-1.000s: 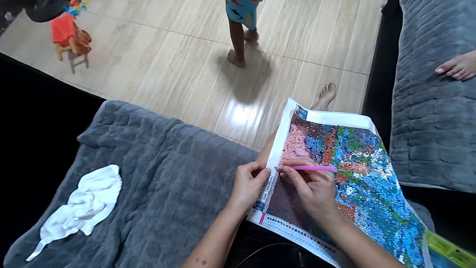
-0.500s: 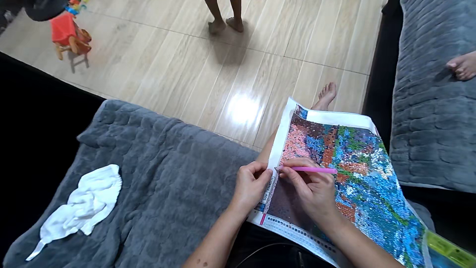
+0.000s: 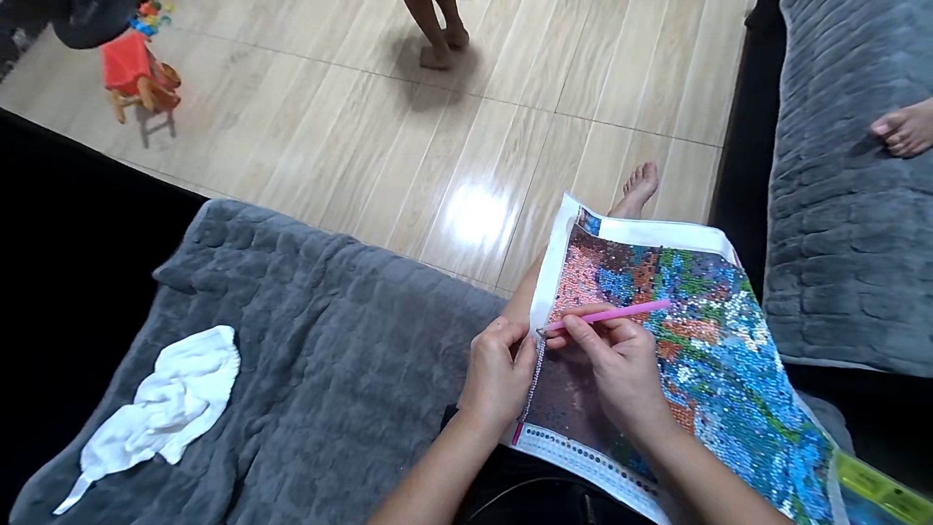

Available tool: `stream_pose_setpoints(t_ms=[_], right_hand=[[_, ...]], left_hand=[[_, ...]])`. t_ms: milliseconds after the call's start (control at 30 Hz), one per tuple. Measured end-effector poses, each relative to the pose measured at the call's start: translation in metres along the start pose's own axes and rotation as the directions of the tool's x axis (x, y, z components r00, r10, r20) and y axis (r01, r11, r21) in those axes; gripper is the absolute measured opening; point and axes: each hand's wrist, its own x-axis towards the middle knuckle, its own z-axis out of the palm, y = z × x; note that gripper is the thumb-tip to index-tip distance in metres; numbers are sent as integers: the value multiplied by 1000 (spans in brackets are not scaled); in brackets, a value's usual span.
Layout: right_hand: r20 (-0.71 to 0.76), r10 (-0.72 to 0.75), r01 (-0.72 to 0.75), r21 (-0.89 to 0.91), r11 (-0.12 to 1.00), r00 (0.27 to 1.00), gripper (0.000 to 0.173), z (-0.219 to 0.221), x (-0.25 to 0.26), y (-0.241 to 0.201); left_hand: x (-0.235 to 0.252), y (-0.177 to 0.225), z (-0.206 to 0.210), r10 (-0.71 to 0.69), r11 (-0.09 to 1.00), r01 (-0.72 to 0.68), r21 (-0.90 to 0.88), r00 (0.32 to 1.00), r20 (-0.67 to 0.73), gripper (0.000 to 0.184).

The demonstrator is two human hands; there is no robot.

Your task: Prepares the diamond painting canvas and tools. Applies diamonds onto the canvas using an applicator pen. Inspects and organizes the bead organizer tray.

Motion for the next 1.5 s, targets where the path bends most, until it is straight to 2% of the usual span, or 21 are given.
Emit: stream_pose_setpoints(t_ms=[167,300,400,500,600,733,967,1233,1500], right_hand=[[-36,122,-119,83,989,992,13,2,0,-6],[-16,276,-264,239,934,961,17,4,1,-12],[7,418,-392,357,848,909,18,4,2,-18],[6,471,-428,425,797,882,19,-1,5,-21],[-54,388,-339,390,856,920,16,-9,9,-19],[-113,215,-188,213,959,970,14,-15,12,-9],[0,-76,76,-54,996,997,10,-12,3,5],[76,-199,209,-161,965,977,10,-12,-4,14],[77,-224,235,-192,953,972,10,-11,-5,16]], left_hand=[[-2,3,4,54,994,-51,94,998,-31,11],[-2,3,4,56,994,-53,90,998,-30,11],[-2,4,-1,-26,1000,26,12,1000,17,9],[0,1,-6,-132,986,137,-95,989,58,8],[-1,-6,-12,-256,938,276,-209,960,116,9],[-2,-8,-14,-346,874,376,-307,926,149,8],[1,-5,-15,-373,821,424,-383,905,203,7],[1,-4,-16,-375,787,440,-432,898,231,9],[2,-4,-15,-370,789,435,-434,900,228,9]])
